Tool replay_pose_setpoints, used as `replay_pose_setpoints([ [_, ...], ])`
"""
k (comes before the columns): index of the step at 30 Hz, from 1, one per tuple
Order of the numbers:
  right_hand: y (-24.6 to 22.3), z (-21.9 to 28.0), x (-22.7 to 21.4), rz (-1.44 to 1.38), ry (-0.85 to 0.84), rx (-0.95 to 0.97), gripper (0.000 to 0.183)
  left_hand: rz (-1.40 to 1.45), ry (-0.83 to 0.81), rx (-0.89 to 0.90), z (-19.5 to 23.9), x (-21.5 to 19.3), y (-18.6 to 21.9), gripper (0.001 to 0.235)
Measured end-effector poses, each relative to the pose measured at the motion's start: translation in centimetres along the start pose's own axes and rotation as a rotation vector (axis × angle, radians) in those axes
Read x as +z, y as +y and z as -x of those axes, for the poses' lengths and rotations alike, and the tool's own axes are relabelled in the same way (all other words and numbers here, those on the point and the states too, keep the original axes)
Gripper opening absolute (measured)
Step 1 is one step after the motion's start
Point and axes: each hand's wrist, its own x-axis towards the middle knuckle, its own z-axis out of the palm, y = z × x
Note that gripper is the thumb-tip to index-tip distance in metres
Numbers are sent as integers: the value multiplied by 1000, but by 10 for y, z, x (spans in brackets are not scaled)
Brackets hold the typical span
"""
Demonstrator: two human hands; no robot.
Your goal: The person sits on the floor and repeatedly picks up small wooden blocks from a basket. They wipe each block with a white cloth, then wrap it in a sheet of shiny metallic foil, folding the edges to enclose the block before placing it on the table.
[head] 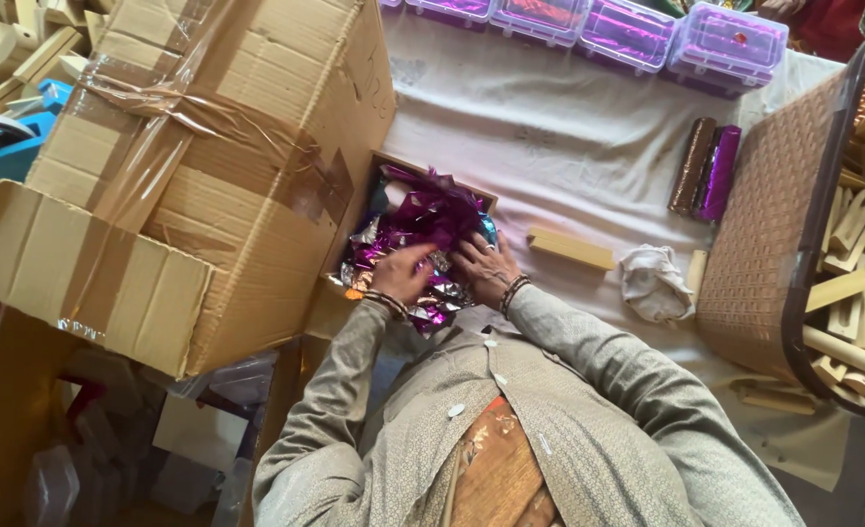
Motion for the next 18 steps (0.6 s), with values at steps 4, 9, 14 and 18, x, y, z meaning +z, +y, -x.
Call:
replay_pose_setpoints([
  [4,-2,2,-3,21,55,1,63,329,284,-165,-31,-36,-12,38],
  [9,0,3,-2,-18,104,-12,54,152,424,-212,-91,-27,-32,50],
  [14,0,2,-3,-50,107,-6,53,-3,414,-202,-99,-18,-21,80],
  [18,0,0,-10,-48,85,-3,49,-58,371,-183,-87,-6,-24,27],
])
